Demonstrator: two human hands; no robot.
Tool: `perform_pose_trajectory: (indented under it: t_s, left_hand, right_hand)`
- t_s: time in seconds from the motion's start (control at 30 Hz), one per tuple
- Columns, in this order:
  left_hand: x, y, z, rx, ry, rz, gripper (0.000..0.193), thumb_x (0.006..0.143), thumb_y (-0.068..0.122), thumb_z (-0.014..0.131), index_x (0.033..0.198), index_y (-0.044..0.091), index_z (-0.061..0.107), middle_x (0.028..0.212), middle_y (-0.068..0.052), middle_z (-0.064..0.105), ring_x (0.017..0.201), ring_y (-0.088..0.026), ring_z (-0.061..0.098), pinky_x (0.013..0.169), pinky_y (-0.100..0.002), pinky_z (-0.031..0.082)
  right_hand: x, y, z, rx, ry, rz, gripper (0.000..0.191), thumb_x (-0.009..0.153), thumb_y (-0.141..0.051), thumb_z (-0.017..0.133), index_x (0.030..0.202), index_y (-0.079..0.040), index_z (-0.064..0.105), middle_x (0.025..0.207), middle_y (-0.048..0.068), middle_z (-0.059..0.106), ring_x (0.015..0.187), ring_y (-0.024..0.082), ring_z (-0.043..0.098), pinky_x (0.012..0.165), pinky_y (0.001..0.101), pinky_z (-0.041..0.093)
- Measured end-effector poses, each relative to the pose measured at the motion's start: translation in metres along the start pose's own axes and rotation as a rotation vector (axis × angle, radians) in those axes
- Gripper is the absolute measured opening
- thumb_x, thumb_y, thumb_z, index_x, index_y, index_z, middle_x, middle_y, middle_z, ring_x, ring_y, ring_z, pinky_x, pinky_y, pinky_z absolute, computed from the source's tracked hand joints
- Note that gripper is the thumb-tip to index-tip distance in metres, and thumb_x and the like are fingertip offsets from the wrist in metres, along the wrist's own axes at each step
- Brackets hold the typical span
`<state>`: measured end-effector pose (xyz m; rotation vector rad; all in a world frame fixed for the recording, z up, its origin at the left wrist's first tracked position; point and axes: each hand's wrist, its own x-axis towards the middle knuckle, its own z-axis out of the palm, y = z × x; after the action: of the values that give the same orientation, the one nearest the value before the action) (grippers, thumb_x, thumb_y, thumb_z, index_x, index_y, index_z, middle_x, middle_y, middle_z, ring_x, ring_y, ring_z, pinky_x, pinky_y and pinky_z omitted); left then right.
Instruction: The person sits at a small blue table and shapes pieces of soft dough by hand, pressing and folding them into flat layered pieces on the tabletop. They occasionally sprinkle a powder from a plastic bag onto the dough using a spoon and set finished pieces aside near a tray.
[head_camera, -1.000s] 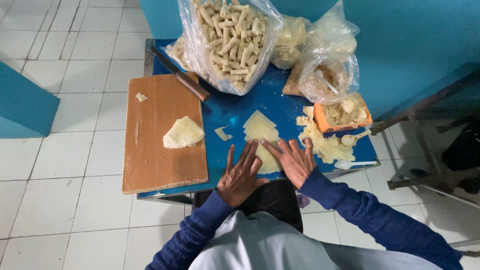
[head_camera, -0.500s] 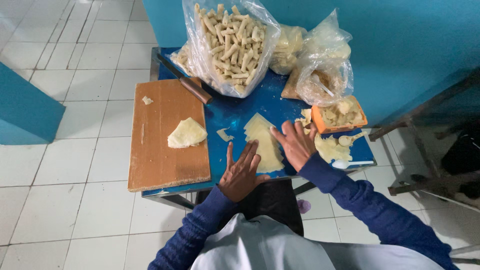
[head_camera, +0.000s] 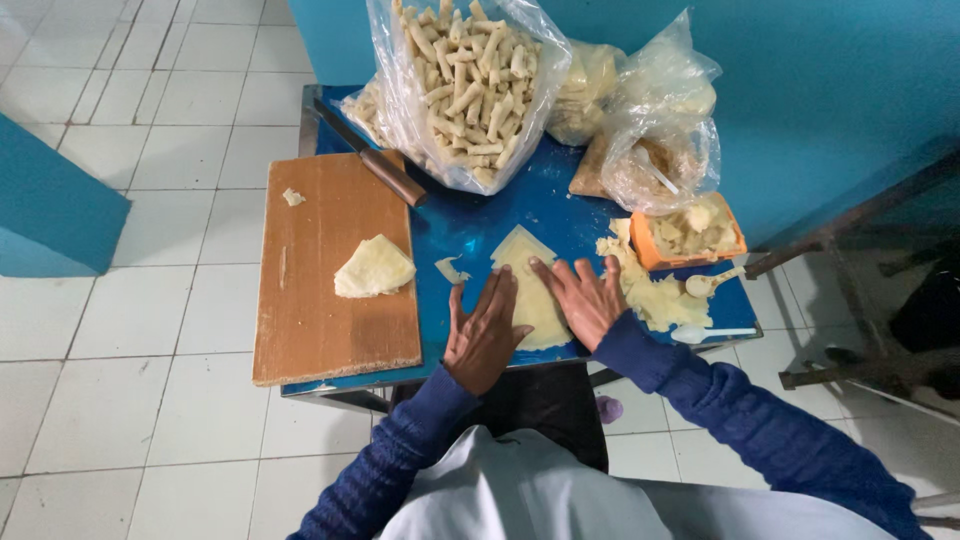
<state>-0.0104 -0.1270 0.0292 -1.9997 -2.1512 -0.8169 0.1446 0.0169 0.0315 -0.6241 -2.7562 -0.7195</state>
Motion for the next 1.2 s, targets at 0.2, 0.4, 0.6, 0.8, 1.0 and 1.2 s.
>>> perform_pose_trajectory:
  t_s: [0.2,0.4,0.6,0.8,1.0,1.2]
  left_hand:
    - [0.004,0.000,-0.004,0.052,-0.008,0.023,0.076,0.083,0.037,0.076,0.142,-0.002,0.049,0.151,-0.016,0.047,0.143,-0.024,0.041,0.114,-0.060,0.024]
    - [0.008,-0.006,-0.002,-0.073,-0.104,-0.033,0.066,0.089,0.034,0.072,0.141,-0.001,0.050,0.157,-0.016,0.041,0.143,-0.024,0.040,0.109,-0.057,0.028]
    - [0.014,-0.013,0.005,-0.017,0.016,0.073,0.061,0.087,0.035,0.075,0.129,-0.002,0.052,0.156,-0.021,0.039,0.148,-0.029,0.035,0.109,-0.063,0.026]
    - [0.015,-0.013,0.009,0.017,0.021,0.075,0.061,0.085,0.037,0.076,0.127,0.000,0.051,0.154,-0.020,0.041,0.148,-0.029,0.035,0.110,-0.066,0.024]
    - [0.017,-0.012,0.007,0.029,0.043,0.085,0.062,0.085,0.039,0.076,0.127,0.001,0.051,0.154,-0.020,0.042,0.148,-0.028,0.036,0.112,-0.067,0.022]
    - [0.018,-0.012,0.008,0.044,0.033,0.075,0.061,0.084,0.041,0.076,0.124,0.000,0.053,0.152,-0.020,0.043,0.147,-0.028,0.037,0.113,-0.068,0.021]
  right_hand:
    - [-0.001,0.024,0.004,0.024,0.045,-0.012,0.055,0.093,-0.009,0.058,0.144,-0.028,0.054,0.129,-0.001,0.052,0.112,0.022,0.050,0.101,0.0600,0.032]
    - [-0.003,0.010,0.003,0.024,0.063,-0.051,0.078,0.087,-0.005,0.057,0.155,-0.042,0.045,0.124,0.000,0.053,0.109,0.023,0.050,0.097,0.0613,0.032]
    - [0.016,0.023,0.011,0.011,-0.052,-0.039,0.081,0.091,-0.005,0.056,0.156,-0.050,0.037,0.115,0.001,0.052,0.106,0.024,0.049,0.095,0.0619,0.033]
    - [0.031,0.032,0.018,-0.002,-0.025,-0.030,0.080,0.090,-0.004,0.055,0.157,-0.044,0.040,0.115,0.002,0.052,0.109,0.024,0.050,0.097,0.0606,0.033]
    - [0.042,0.030,0.026,0.294,-0.092,0.189,0.069,0.091,-0.004,0.056,0.147,-0.043,0.053,0.115,0.002,0.051,0.110,0.025,0.049,0.094,0.0536,0.035]
    - [0.044,0.012,0.031,0.227,0.005,0.103,0.064,0.092,-0.008,0.055,0.147,-0.041,0.056,0.113,0.002,0.051,0.106,0.025,0.047,0.093,0.0564,0.035]
